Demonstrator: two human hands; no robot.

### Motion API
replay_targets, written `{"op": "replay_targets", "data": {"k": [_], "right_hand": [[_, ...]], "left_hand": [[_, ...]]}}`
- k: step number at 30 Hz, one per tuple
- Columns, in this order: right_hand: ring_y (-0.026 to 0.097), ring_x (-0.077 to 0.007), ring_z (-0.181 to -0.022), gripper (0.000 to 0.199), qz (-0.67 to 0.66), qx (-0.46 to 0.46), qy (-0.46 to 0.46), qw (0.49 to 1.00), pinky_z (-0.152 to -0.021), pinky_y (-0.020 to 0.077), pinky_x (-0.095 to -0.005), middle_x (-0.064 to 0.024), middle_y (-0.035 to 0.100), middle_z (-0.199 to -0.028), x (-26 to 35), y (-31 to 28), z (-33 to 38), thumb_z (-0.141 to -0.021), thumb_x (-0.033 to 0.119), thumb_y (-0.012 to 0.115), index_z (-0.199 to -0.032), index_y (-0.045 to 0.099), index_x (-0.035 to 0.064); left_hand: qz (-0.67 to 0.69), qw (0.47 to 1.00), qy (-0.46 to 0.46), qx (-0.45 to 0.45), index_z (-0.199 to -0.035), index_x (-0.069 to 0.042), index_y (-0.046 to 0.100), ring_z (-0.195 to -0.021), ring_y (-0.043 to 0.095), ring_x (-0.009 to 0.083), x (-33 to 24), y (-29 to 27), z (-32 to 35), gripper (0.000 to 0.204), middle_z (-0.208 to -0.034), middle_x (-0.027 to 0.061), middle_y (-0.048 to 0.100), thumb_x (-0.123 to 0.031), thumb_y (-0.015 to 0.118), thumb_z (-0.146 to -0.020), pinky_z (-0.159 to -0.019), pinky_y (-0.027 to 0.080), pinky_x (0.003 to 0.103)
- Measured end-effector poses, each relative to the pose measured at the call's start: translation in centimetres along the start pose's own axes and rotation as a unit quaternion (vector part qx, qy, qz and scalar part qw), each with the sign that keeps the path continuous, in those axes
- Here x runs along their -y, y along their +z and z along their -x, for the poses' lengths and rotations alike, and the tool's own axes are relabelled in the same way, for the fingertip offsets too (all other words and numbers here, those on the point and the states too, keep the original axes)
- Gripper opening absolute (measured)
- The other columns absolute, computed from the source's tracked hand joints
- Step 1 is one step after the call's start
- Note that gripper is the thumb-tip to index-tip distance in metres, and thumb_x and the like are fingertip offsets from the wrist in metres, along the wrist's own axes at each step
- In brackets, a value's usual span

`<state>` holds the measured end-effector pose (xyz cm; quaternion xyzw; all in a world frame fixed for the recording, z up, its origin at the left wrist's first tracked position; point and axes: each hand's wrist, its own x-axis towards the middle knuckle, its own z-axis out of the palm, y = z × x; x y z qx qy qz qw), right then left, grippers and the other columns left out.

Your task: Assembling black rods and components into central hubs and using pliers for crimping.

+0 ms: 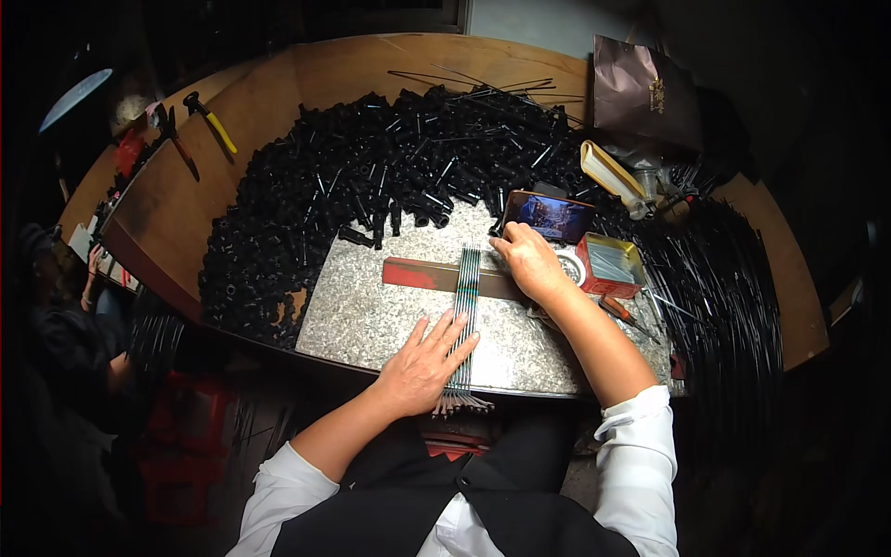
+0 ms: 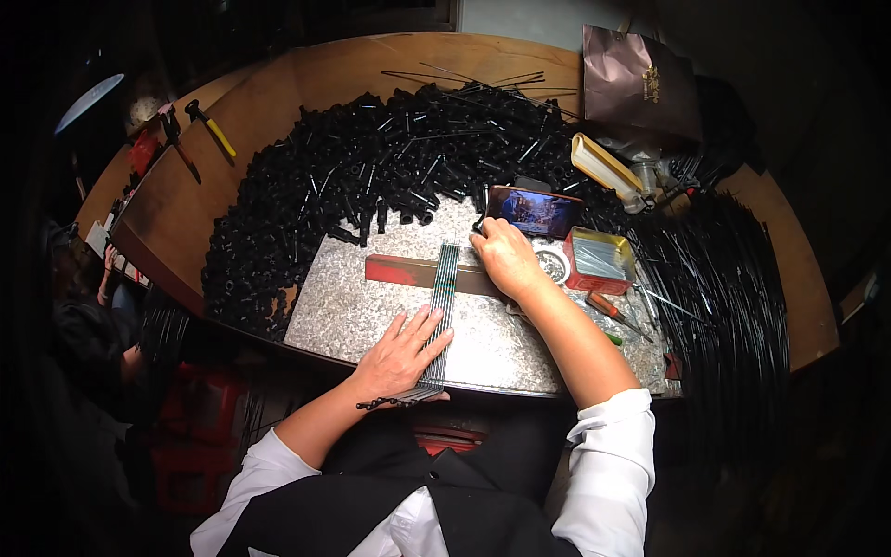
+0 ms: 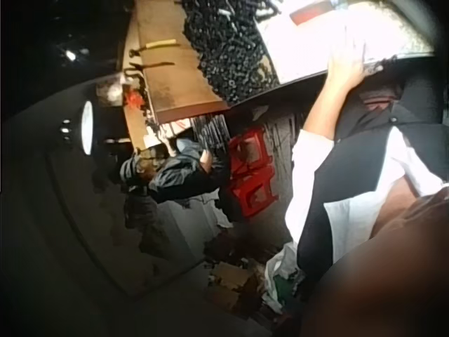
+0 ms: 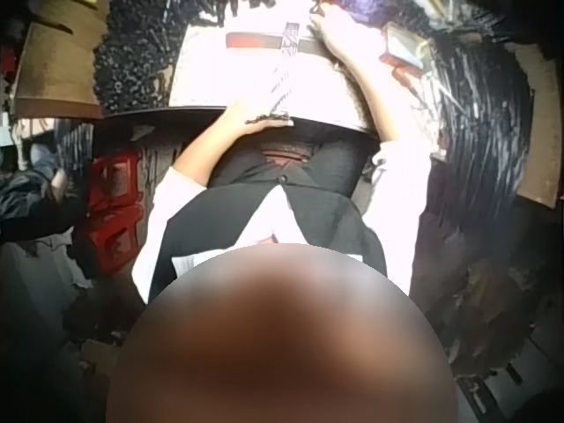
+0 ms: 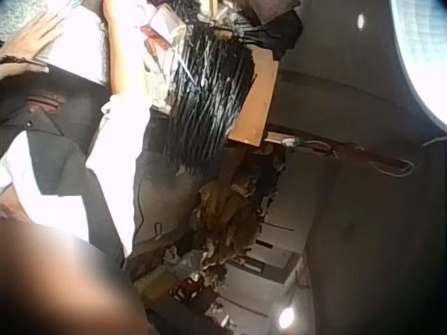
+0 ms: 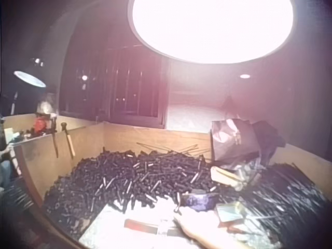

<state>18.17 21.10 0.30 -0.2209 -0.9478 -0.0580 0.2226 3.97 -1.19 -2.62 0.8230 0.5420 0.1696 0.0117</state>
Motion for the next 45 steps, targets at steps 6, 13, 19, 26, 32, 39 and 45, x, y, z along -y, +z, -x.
{"op": "replay_targets", "data": {"k": [6, 13, 19, 26, 32, 39, 45], "right_hand": [[0.054, -0.0267, -0.091, 0.023, -0.005, 0.024, 0.006, 1.000, -0.078, 0.0466, -0.0367, -0.0121, 0.054, -0.092, 0.1, 0.0, 0.0, -0.078, 0.009, 0.050, -0.098, 0.062, 0.0039], [0.056, -0.0294, -0.096, 0.034, -0.148, -0.026, -0.013, 0.989, -0.083, 0.0474, -0.0363, -0.0137, 0.055, -0.098, -0.1, 0.3, 0.0, -0.073, -0.004, 0.051, -0.104, 0.062, 0.0042], [0.060, -0.0298, -0.090, 0.046, -0.099, -0.093, 0.015, 0.991, -0.078, 0.0500, -0.0368, -0.0128, 0.058, -0.099, -1.6, -3.4, 1.4, -0.066, -0.014, 0.055, -0.107, 0.062, 0.0053], [0.061, -0.0354, -0.084, 0.018, 0.106, -0.006, 0.229, 0.968, -0.077, 0.0501, -0.0390, -0.0185, 0.063, -0.085, -12.3, -6.0, 6.7, -0.072, 0.000, 0.060, -0.088, 0.068, 0.0027], [0.063, -0.0366, -0.086, 0.011, 0.106, 0.168, 0.314, 0.928, -0.075, 0.0511, -0.0414, -0.0230, 0.064, -0.087, -13.5, -5.4, 8.8, -0.070, 0.008, 0.066, -0.077, 0.068, -0.0003], [0.060, -0.0383, -0.090, 0.016, 0.113, 0.137, 0.303, 0.936, -0.078, 0.0492, -0.0430, -0.0239, 0.063, -0.091, -12.5, -6.5, 9.1, -0.073, 0.008, 0.065, -0.085, 0.063, -0.0026], [0.057, -0.0417, -0.085, 0.012, 0.024, -0.015, 0.257, 0.966, -0.074, 0.0466, -0.0441, -0.0232, 0.058, -0.084, -7.1, -9.3, 8.6, -0.079, 0.000, 0.058, -0.085, 0.049, -0.0024]], "left_hand": [[-0.024, 1.000, -0.002, 0.018, -0.138, -0.003, 0.033, -0.135, 0.024, 0.0375, 0.0, 0.0, -0.1, 0.070, -0.144, 0.0254, 0.027, -0.018, 0.062, -0.076, -0.106, 0.024, 0.052], [-0.080, 0.996, 0.030, -0.037, -0.132, -0.002, 0.042, -0.128, 0.034, 0.0414, 0.5, 0.8, -0.1, 0.087, -0.137, 0.0263, 0.036, -0.064, 0.059, -0.072, -0.103, 0.028, 0.054], [-0.043, 0.999, 0.004, 0.003, -0.138, -0.004, 0.034, -0.135, 0.024, 0.0374, 0.3, 0.6, 0.1, 0.070, -0.144, 0.0246, 0.026, -0.015, 0.063, -0.075, -0.107, 0.023, 0.052], [-0.023, 1.000, 0.001, 0.015, -0.138, -0.004, 0.034, -0.136, 0.022, 0.0373, 0.0, -0.2, 0.0, 0.074, -0.145, 0.0232, 0.026, -0.020, 0.066, -0.074, -0.107, 0.023, 0.053], [0.138, 0.989, 0.029, -0.041, -0.137, -0.002, 0.033, -0.136, 0.022, 0.0356, -0.7, -2.3, -0.1, 0.095, -0.145, 0.0209, 0.028, -0.054, 0.070, -0.067, -0.108, 0.020, 0.053], [0.481, 0.857, 0.129, -0.131, -0.121, 0.005, 0.051, -0.103, 0.062, 0.0272, -3.7, -9.5, -1.7, 0.081, -0.110, 0.0167, 0.064, -0.045, 0.076, -0.062, -0.089, 0.049, 0.033], [0.478, 0.844, 0.119, -0.211, -0.098, 0.003, 0.063, -0.084, 0.069, 0.0229, -5.0, -10.8, -1.5, 0.026, -0.088, 0.0149, 0.069, -0.009, 0.071, -0.077, -0.073, 0.055, 0.030]]}}
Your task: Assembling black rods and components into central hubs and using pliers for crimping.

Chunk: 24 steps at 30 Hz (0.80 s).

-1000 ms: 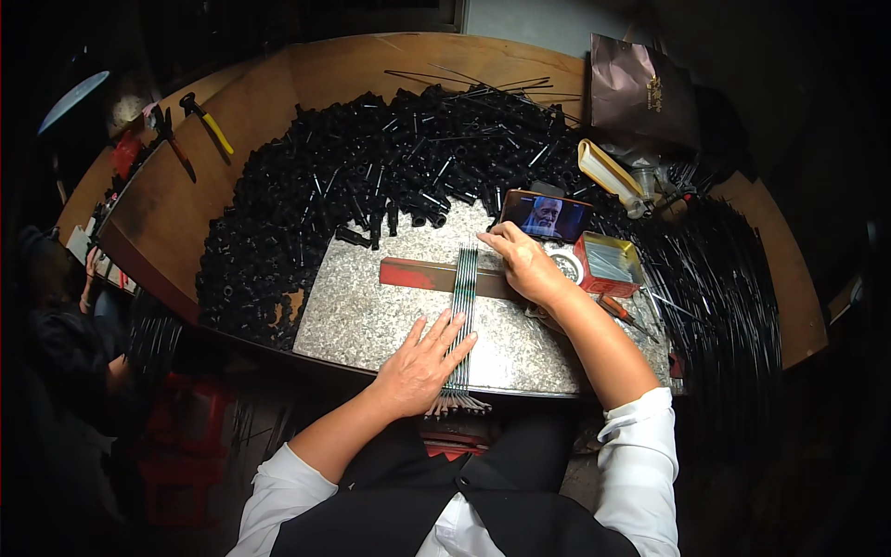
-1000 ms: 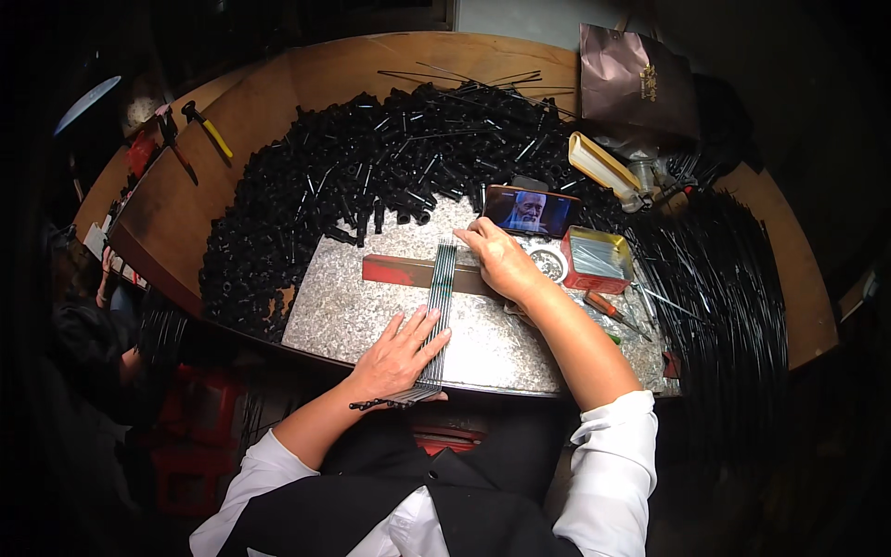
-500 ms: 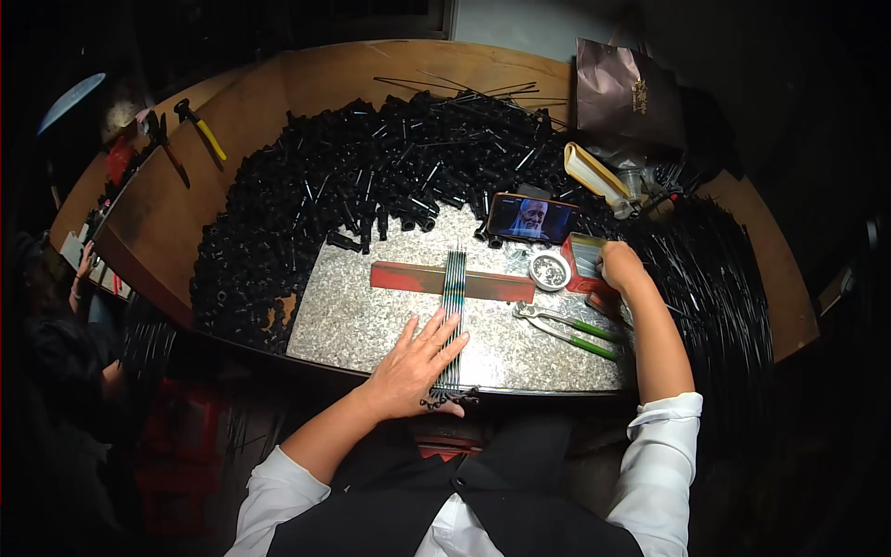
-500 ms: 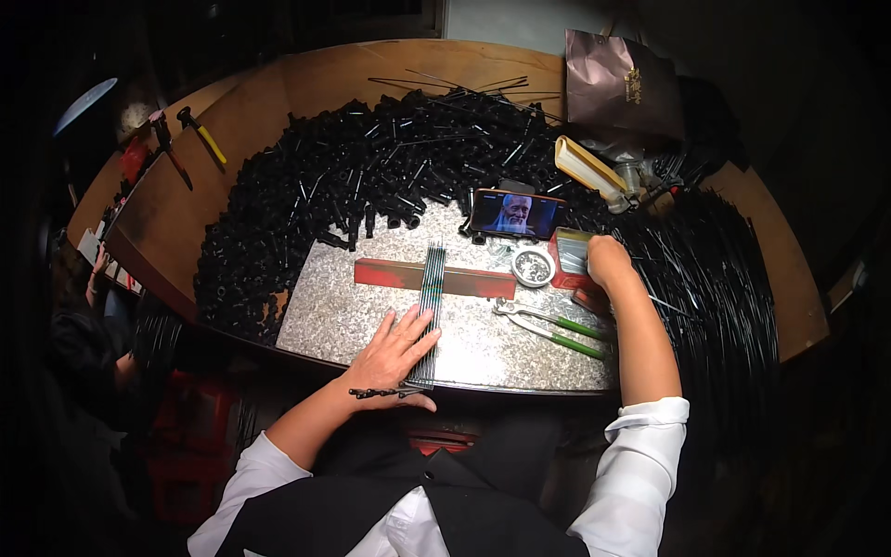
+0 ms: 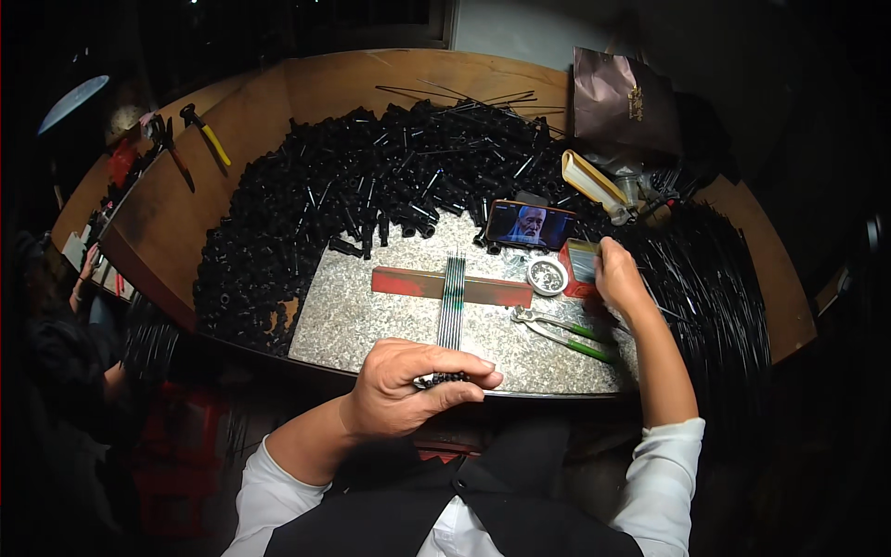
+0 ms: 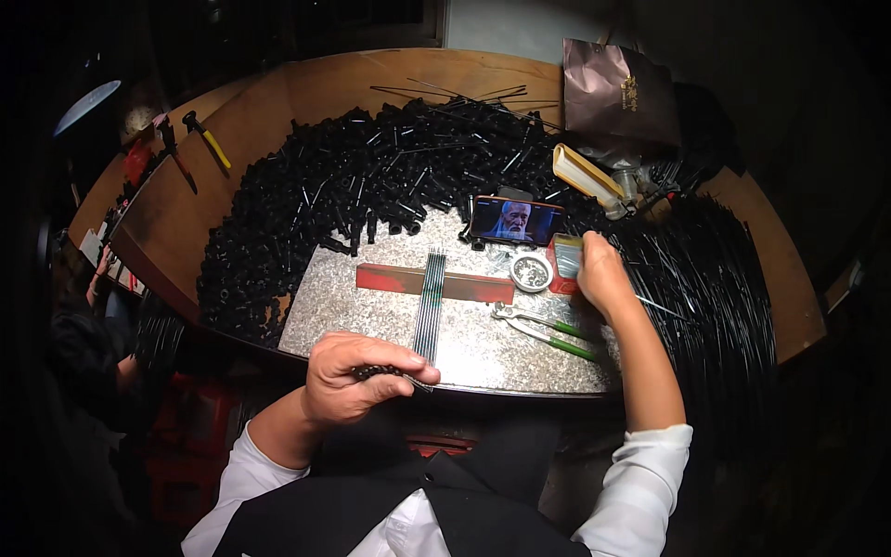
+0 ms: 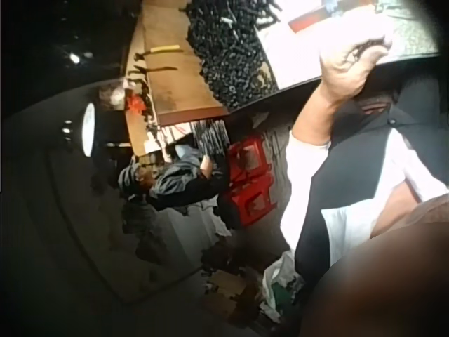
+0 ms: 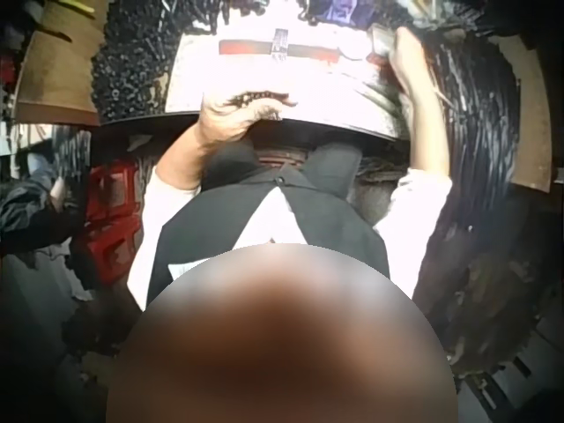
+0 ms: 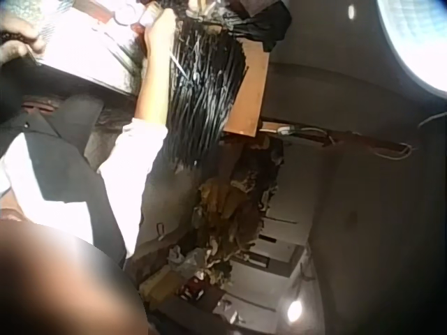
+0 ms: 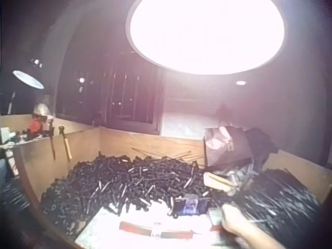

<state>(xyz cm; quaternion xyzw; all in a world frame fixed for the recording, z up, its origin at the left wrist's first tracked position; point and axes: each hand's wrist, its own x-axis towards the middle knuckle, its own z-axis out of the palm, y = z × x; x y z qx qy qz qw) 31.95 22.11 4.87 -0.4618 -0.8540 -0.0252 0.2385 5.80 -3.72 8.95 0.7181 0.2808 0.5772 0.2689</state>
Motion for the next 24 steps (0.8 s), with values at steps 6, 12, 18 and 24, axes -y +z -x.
{"op": "replay_targets", "data": {"k": [6, 12, 18, 24], "right_hand": [[0.063, -0.0200, -0.064, 0.005, -0.241, 0.038, -0.158, 0.957, -0.057, 0.0479, -0.0308, -0.0125, 0.054, -0.073, 10.0, -4.3, 4.6, -0.087, -0.005, 0.050, -0.090, 0.049, -0.0020], [0.060, -0.0282, -0.069, 0.031, -0.254, -0.005, -0.295, 0.921, -0.059, 0.0492, -0.0329, -0.0150, 0.058, -0.084, 14.8, -9.3, 7.5, -0.069, -0.019, 0.055, -0.097, 0.052, -0.0046], [0.061, -0.0269, -0.066, 0.038, -0.201, -0.026, -0.343, 0.917, -0.053, 0.0484, -0.0311, -0.0168, 0.059, -0.082, 16.4, -10.6, 8.6, -0.065, -0.018, 0.056, -0.101, 0.053, -0.0058], [0.061, -0.0253, -0.063, 0.039, -0.194, -0.055, -0.363, 0.910, -0.049, 0.0485, -0.0307, -0.0162, 0.059, -0.080, 16.8, -10.6, 9.2, -0.064, -0.016, 0.057, -0.102, 0.054, -0.0059]], "left_hand": [[-0.103, 0.994, 0.025, -0.026, -0.095, 0.003, 0.063, -0.078, 0.069, 0.0217, 0.0, -0.3, -0.2, 0.017, -0.084, 0.0144, 0.069, -0.002, 0.067, -0.079, -0.069, 0.055, 0.029], [-0.091, 0.995, -0.014, -0.029, -0.102, 0.004, 0.060, -0.086, 0.068, 0.0222, 0.0, -0.2, -0.8, 0.018, -0.092, 0.0154, 0.069, -0.002, 0.060, -0.085, -0.075, 0.054, 0.030], [-0.107, 0.992, -0.025, -0.058, -0.104, 0.004, 0.060, -0.087, 0.068, 0.0219, -0.3, 0.4, -0.5, 0.019, -0.095, 0.0161, 0.068, 0.000, 0.058, -0.086, -0.077, 0.054, 0.029], [-0.126, 0.988, -0.022, -0.083, -0.103, 0.004, 0.061, -0.086, 0.068, 0.0214, -0.9, 0.9, 0.0, 0.018, -0.093, 0.0154, 0.068, -0.001, 0.060, -0.085, -0.077, 0.054, 0.029]]}}
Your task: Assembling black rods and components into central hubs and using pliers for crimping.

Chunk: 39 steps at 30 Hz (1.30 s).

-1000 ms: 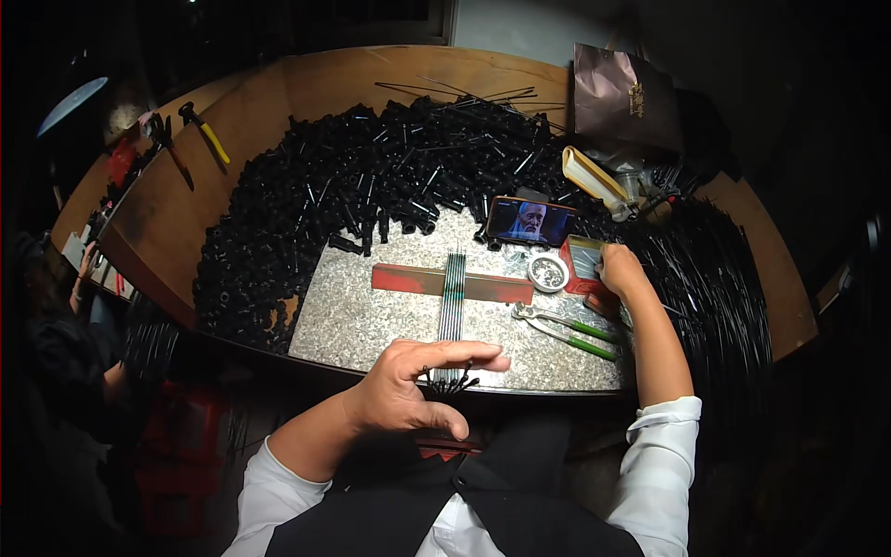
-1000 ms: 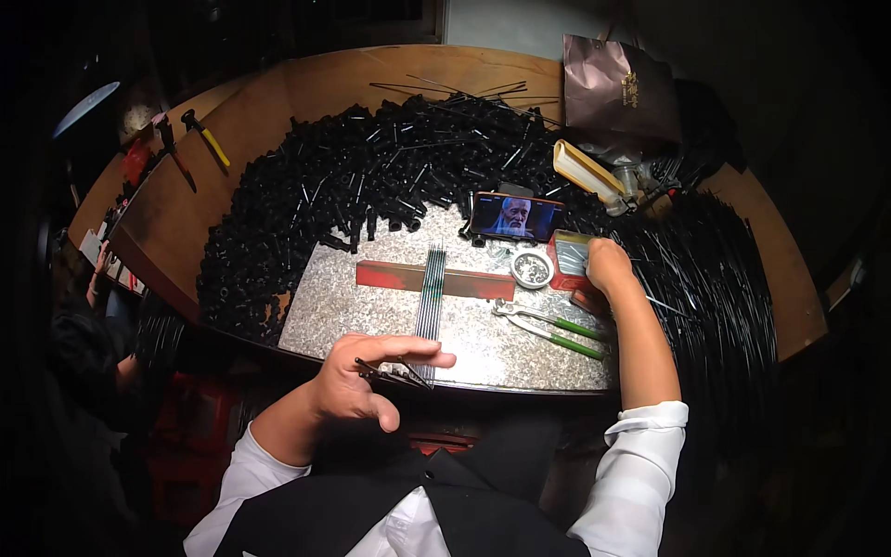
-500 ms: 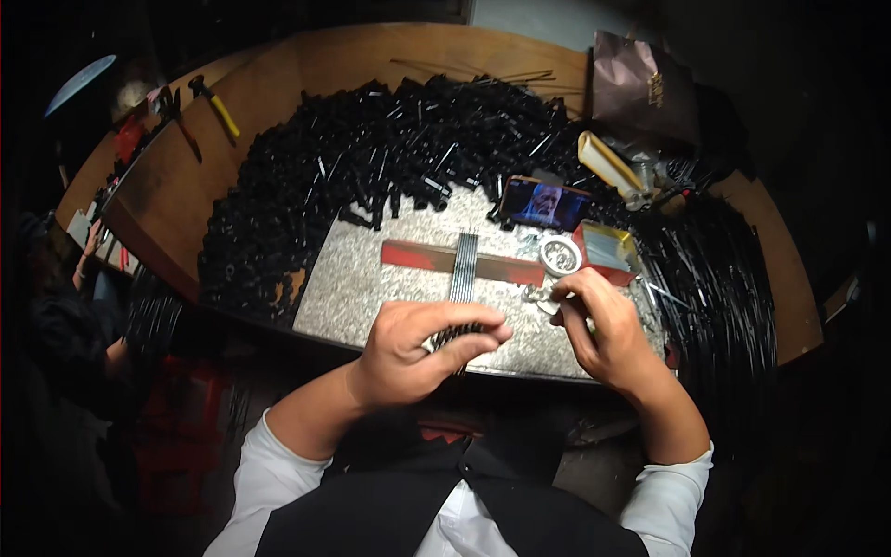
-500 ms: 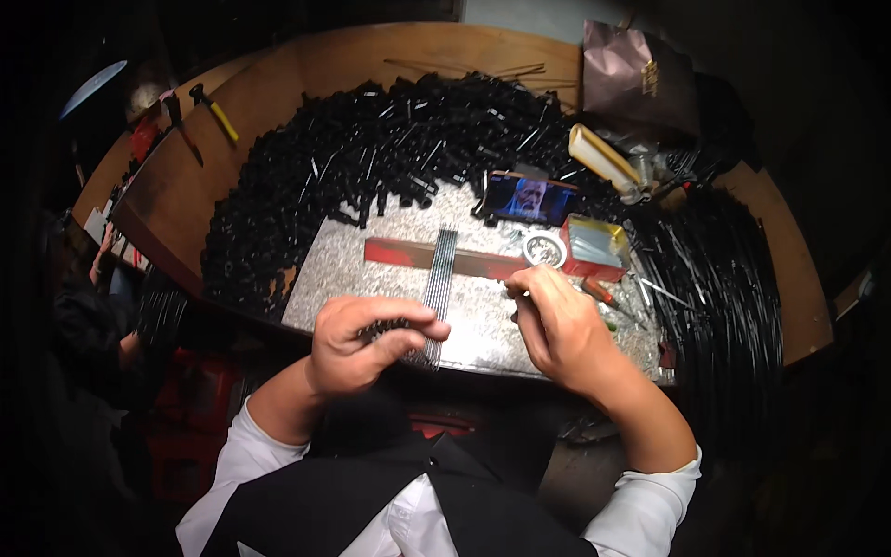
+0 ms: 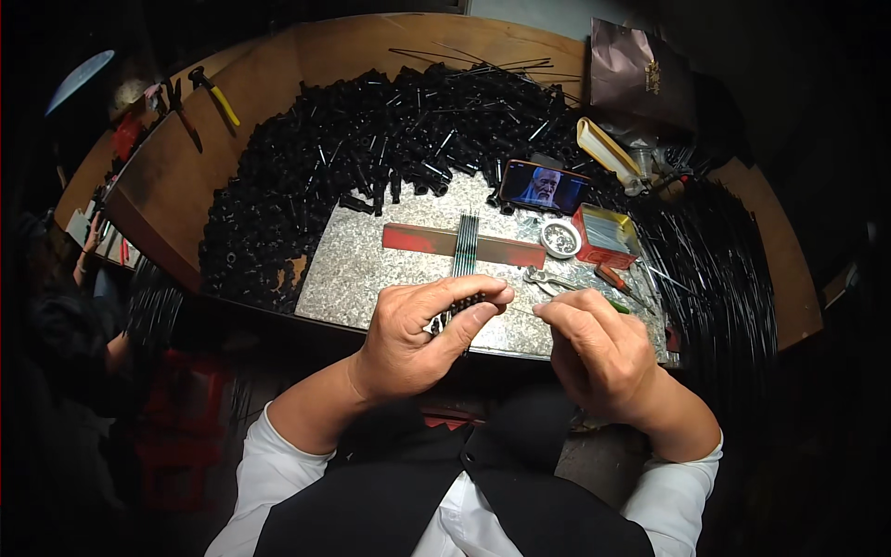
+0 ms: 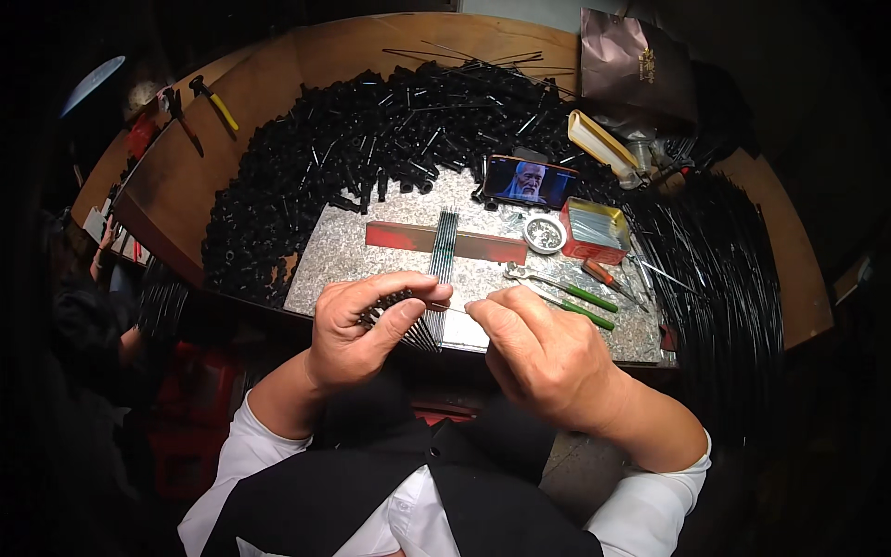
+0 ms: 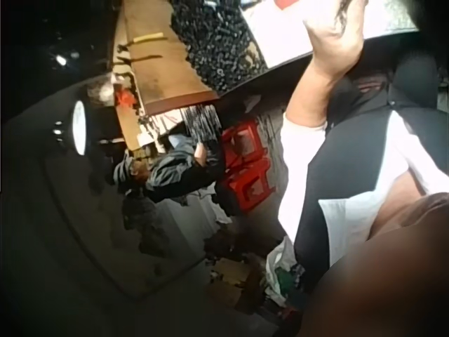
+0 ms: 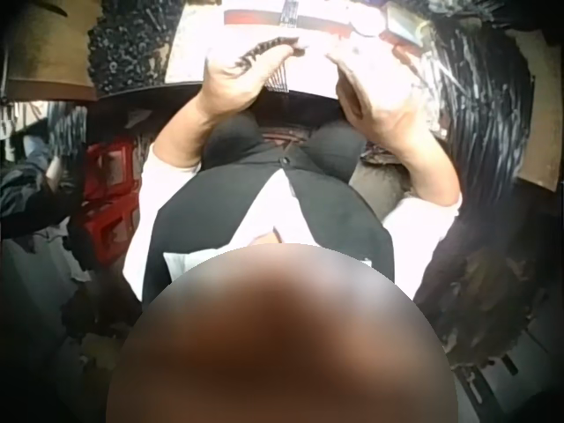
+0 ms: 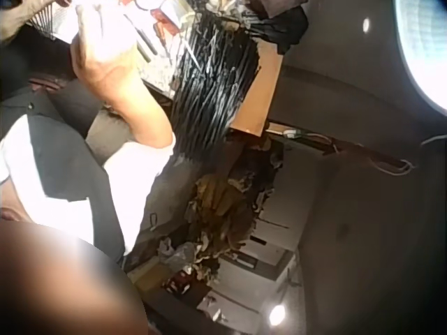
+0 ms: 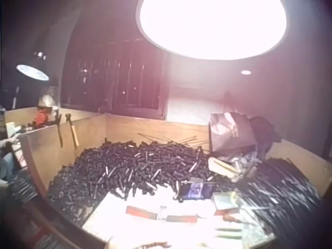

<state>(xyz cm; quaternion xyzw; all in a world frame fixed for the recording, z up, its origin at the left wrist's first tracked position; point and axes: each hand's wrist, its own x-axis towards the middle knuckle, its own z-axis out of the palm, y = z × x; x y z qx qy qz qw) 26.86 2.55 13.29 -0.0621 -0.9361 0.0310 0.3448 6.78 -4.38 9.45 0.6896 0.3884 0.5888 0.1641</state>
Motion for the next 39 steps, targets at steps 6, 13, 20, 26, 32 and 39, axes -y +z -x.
{"op": "replay_targets", "data": {"k": [6, 13, 20, 26, 32, 39], "right_hand": [[0.061, -0.0244, -0.062, 0.040, 0.012, 0.013, 0.006, 1.000, -0.049, 0.0493, -0.0313, -0.0154, 0.059, -0.080, 0.4, -0.4, 0.1, -0.066, -0.014, 0.058, -0.104, 0.057, -0.0039], [0.061, -0.0229, -0.061, 0.040, 0.018, 0.024, 0.008, 1.000, -0.049, 0.0502, -0.0311, -0.0138, 0.059, -0.080, 0.7, -0.8, 0.0, -0.066, -0.012, 0.062, -0.105, 0.058, -0.0021], [0.060, -0.0207, -0.060, 0.044, 0.031, 0.017, -0.005, 0.999, -0.047, 0.0496, -0.0304, -0.0113, 0.059, -0.077, 0.8, -0.7, 0.3, -0.064, -0.011, 0.063, -0.106, 0.059, -0.0002], [0.058, -0.0179, -0.058, 0.039, 0.051, 0.011, -0.021, 0.998, -0.045, 0.0464, -0.0280, -0.0088, 0.059, -0.075, 0.9, -1.0, 0.4, -0.068, -0.007, 0.064, -0.106, 0.062, 0.0020], [0.058, -0.0173, -0.057, 0.037, 0.067, 0.011, -0.021, 0.997, -0.044, 0.0458, -0.0273, -0.0083, 0.058, -0.074, 0.7, -1.1, 0.4, -0.068, -0.003, 0.065, -0.105, 0.063, 0.0022], [0.057, -0.0157, -0.056, 0.041, 0.072, 0.013, -0.030, 0.997, -0.044, 0.0450, -0.0268, -0.0072, 0.057, -0.074, 0.3, -0.9, 0.6, -0.067, 0.003, 0.061, -0.107, 0.063, 0.0024]], "left_hand": [[0.055, 0.997, -0.019, 0.043, -0.100, 0.004, 0.063, -0.084, 0.068, 0.0207, -0.1, -0.4, 0.0, 0.016, -0.090, 0.0153, 0.069, -0.001, 0.060, -0.085, -0.076, 0.054, 0.028], [0.073, 0.995, -0.034, 0.065, -0.098, 0.003, 0.065, -0.082, 0.068, 0.0197, -0.4, -0.4, 0.0, 0.015, -0.088, 0.0147, 0.069, -0.002, 0.062, -0.084, -0.073, 0.054, 0.027], [0.046, 0.996, -0.012, 0.071, -0.095, 0.002, 0.067, -0.078, 0.068, 0.0189, -0.4, -0.5, -0.1, 0.015, -0.085, 0.0135, 0.069, -0.005, 0.065, -0.082, -0.068, 0.053, 0.025], [0.022, 0.995, -0.007, 0.093, -0.094, 0.001, 0.067, -0.075, 0.069, 0.0185, -0.5, -0.7, -0.2, 0.015, -0.084, 0.0125, 0.069, -0.005, 0.067, -0.080, -0.066, 0.052, 0.024], [0.035, 0.995, -0.001, 0.091, -0.095, 0.001, 0.067, -0.076, 0.069, 0.0192, -0.2, -0.8, -0.2, 0.015, -0.086, 0.0127, 0.070, -0.004, 0.067, -0.080, -0.066, 0.053, 0.025], [0.034, 0.994, 0.006, 0.099, -0.094, 0.001, 0.067, -0.075, 0.069, 0.0198, -0.3, -0.9, -0.3, 0.014, -0.086, 0.0133, 0.069, -0.003, 0.067, -0.080, -0.065, 0.053, 0.026]]}}
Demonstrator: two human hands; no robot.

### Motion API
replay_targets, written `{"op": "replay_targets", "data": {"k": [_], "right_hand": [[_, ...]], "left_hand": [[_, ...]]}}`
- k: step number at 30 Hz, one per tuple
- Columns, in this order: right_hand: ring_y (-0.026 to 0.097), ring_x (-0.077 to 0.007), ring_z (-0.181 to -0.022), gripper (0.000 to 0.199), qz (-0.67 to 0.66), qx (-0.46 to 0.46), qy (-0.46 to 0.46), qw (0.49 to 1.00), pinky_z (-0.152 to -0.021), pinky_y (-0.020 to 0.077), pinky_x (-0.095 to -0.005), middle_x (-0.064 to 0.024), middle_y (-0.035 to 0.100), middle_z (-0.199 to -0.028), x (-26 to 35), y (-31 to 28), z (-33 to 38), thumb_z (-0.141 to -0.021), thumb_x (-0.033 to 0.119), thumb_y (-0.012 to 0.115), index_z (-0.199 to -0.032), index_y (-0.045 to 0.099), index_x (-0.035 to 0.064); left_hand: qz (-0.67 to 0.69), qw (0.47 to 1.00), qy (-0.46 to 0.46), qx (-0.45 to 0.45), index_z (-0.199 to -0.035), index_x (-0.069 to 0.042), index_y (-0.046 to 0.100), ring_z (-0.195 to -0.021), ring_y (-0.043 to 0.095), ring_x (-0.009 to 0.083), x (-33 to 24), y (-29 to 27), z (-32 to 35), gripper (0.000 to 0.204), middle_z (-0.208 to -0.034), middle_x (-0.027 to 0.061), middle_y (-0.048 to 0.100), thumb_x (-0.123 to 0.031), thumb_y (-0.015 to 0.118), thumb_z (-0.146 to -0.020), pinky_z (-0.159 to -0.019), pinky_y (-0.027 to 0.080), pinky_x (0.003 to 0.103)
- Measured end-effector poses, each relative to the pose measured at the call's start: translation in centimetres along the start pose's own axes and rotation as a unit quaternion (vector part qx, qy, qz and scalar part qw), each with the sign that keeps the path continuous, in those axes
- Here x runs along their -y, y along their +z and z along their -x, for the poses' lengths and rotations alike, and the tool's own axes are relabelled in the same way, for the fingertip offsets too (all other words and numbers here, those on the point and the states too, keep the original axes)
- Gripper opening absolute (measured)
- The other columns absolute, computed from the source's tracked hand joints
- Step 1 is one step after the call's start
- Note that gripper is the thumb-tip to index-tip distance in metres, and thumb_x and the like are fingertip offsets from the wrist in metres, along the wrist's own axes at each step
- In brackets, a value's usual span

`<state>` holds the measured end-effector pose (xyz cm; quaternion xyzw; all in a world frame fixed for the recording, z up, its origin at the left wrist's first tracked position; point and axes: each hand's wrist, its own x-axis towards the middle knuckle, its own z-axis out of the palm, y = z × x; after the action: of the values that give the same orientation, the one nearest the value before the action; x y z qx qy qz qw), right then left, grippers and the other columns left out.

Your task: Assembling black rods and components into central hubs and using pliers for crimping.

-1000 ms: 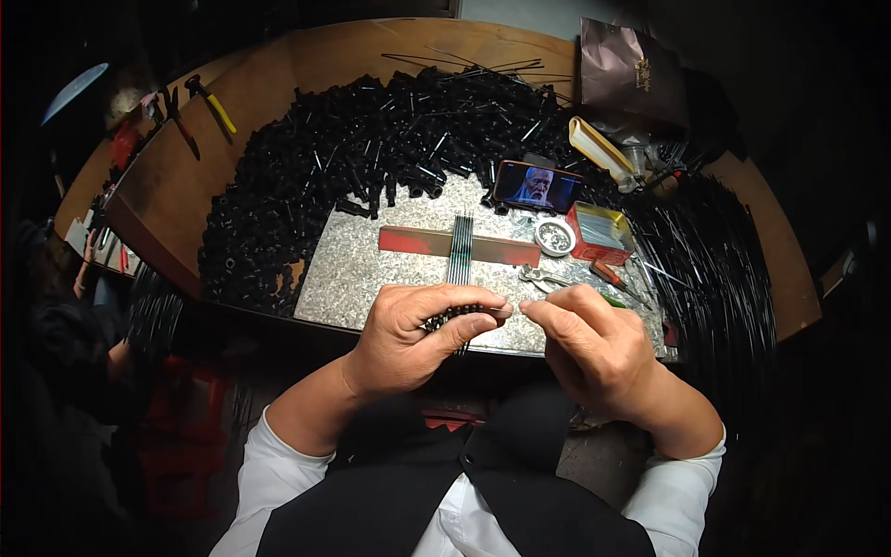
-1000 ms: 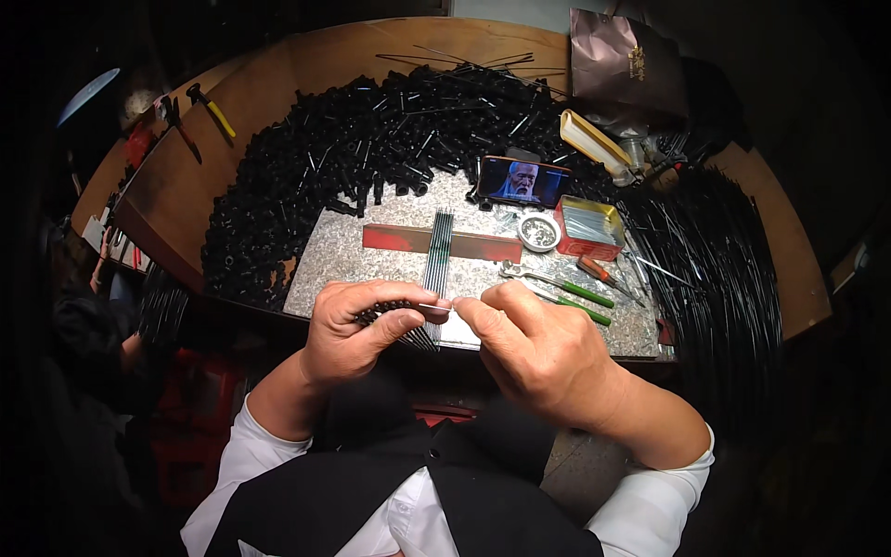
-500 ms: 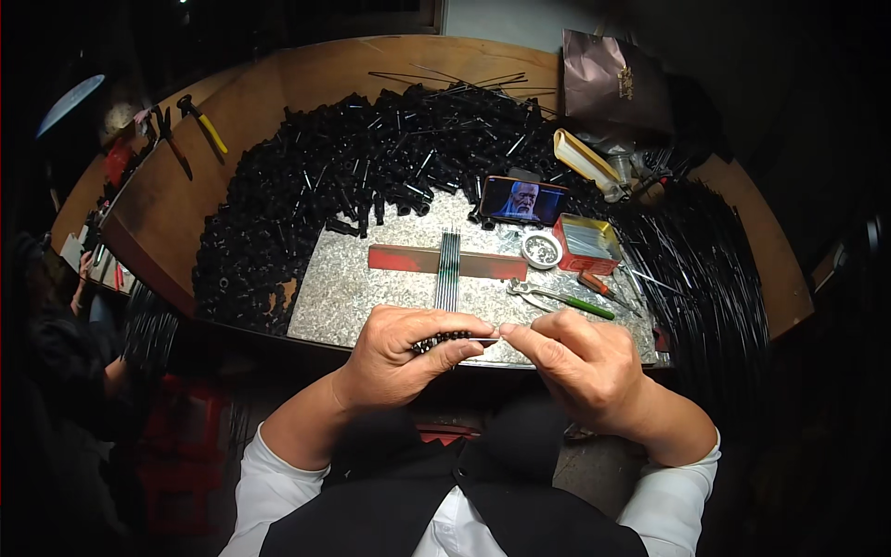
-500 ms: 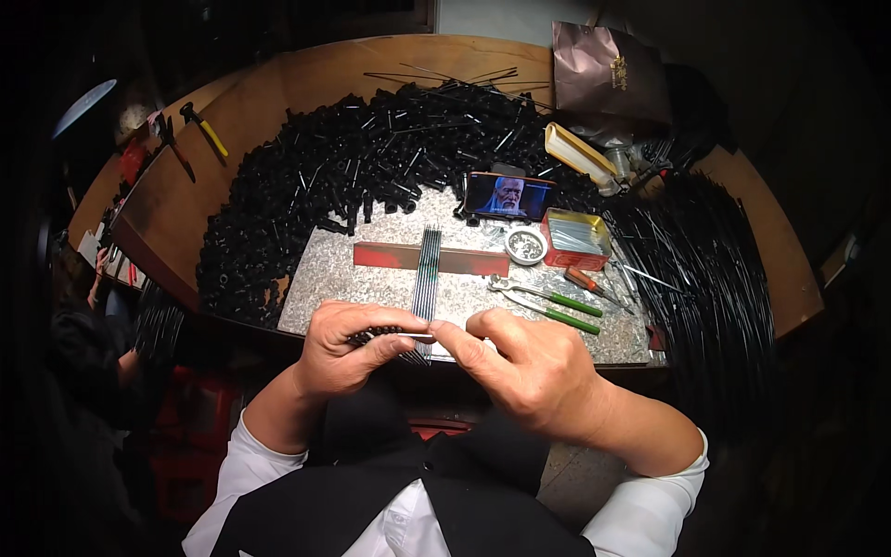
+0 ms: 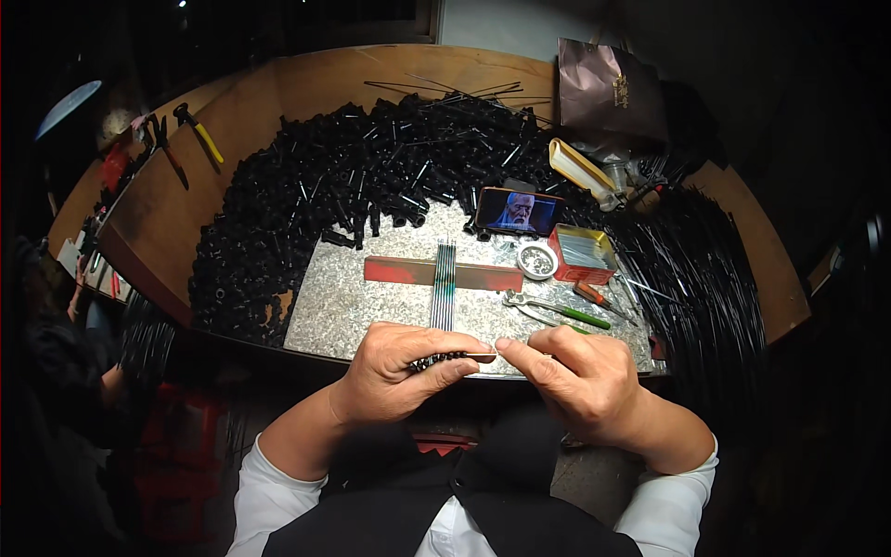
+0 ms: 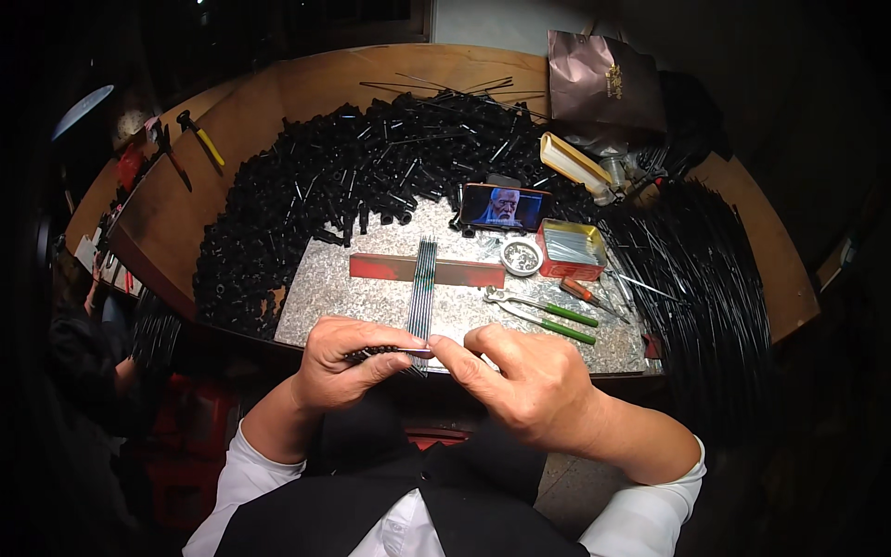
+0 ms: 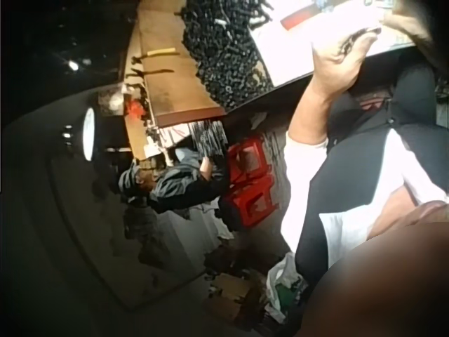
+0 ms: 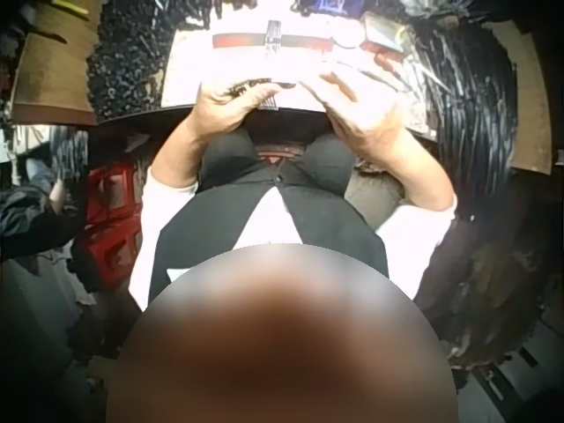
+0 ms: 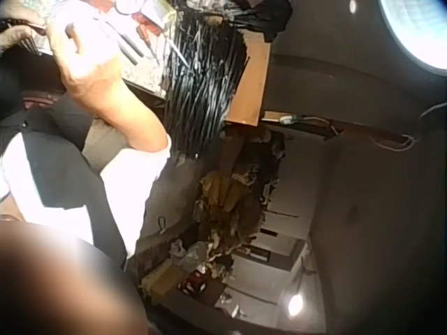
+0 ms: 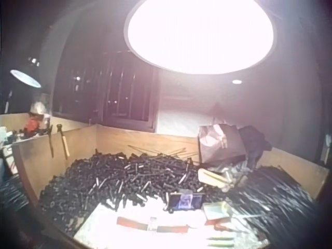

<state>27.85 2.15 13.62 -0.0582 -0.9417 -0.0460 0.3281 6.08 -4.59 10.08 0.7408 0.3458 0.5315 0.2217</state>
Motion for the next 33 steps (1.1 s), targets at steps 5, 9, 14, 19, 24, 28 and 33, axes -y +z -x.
{"op": "replay_targets", "data": {"k": [5, 9, 14, 19, 24, 28, 33], "right_hand": [[0.057, -0.0151, -0.057, 0.044, -0.001, -0.007, -0.017, 1.000, -0.044, 0.0440, -0.0257, -0.0063, 0.055, -0.075, -0.05, 0.03, 0.01, -0.066, 0.008, 0.058, -0.109, 0.062, 0.0023], [0.057, -0.0154, -0.057, 0.044, 0.002, -0.001, -0.017, 1.000, -0.044, 0.0443, -0.0263, -0.0063, 0.055, -0.075, -0.05, -0.11, -0.11, -0.066, 0.008, 0.058, -0.109, 0.062, 0.0023], [0.057, -0.0153, -0.058, 0.045, 0.008, 0.011, -0.009, 1.000, -0.045, 0.0446, -0.0264, -0.0062, 0.055, -0.075, -0.01, -0.26, -0.01, -0.066, 0.008, 0.058, -0.110, 0.062, 0.0023], [0.057, -0.0155, -0.058, 0.044, 0.002, 0.005, -0.015, 1.000, -0.046, 0.0447, -0.0261, -0.0063, 0.055, -0.076, -0.05, -0.26, -0.13, -0.066, 0.007, 0.058, -0.109, 0.061, 0.0016], [0.058, -0.0168, -0.058, 0.041, -0.010, 0.007, -0.006, 1.000, -0.046, 0.0457, -0.0271, -0.0077, 0.057, -0.075, 0.20, -0.46, -0.44, -0.067, 0.003, 0.061, -0.108, 0.062, 0.0018], [0.058, -0.0181, -0.059, 0.039, -0.002, 0.013, 0.012, 1.000, -0.046, 0.0468, -0.0282, -0.0082, 0.057, -0.075, 0.40, -0.46, -0.49, -0.068, -0.001, 0.063, -0.106, 0.064, 0.0026], [0.058, -0.0229, -0.065, 0.038, -0.019, 0.004, 0.017, 1.000, -0.051, 0.0483, -0.0306, -0.0133, 0.055, -0.082, 0.72, -0.12, -0.63, -0.070, -0.007, 0.062, -0.108, 0.058, -0.0019]], "left_hand": [[-0.004, 1.000, 0.004, 0.003, -0.093, 0.001, 0.067, -0.075, 0.069, 0.0205, 0.27, 0.02, 0.11, 0.014, -0.086, 0.0133, 0.069, -0.003, 0.067, -0.079, -0.065, 0.053, 0.026], [-0.003, 1.000, 0.010, 0.001, -0.093, 0.002, 0.067, -0.076, 0.069, 0.0211, 0.31, 0.02, 0.16, 0.014, -0.086, 0.0136, 0.069, -0.002, 0.067, -0.079, -0.066, 0.053, 0.026], [0.011, 1.000, 0.001, 0.007, -0.094, 0.002, 0.067, -0.078, 0.069, 0.0213, 0.28, -0.05, 0.12, 0.015, -0.087, 0.0144, 0.069, -0.002, 0.066, -0.080, -0.067, 0.054, 0.027], [0.012, 1.000, 0.007, 0.005, -0.094, 0.002, 0.067, -0.079, 0.069, 0.0215, 0.27, -0.07, 0.08, 0.015, -0.087, 0.0146, 0.069, -0.001, 0.066, -0.080, -0.068, 0.054, 0.027], [0.009, 1.000, 0.010, 0.008, -0.094, 0.002, 0.067, -0.077, 0.069, 0.0215, 0.21, -0.14, 0.05, 0.015, -0.086, 0.0145, 0.069, -0.001, 0.066, -0.079, -0.067, 0.054, 0.027], [0.008, 1.000, 0.011, 0.007, -0.094, 0.002, 0.067, -0.077, 0.069, 0.0215, 0.22, 0.02, 0.02, 0.015, -0.086, 0.0146, 0.069, -0.001, 0.066, -0.079, -0.067, 0.054, 0.027], [0.008, 1.000, 0.012, 0.007, -0.095, 0.002, 0.067, -0.078, 0.069, 0.0223, 0.56, 0.01, 0.29, 0.016, -0.086, 0.0150, 0.069, -0.001, 0.066, -0.079, -0.068, 0.054, 0.029]]}}
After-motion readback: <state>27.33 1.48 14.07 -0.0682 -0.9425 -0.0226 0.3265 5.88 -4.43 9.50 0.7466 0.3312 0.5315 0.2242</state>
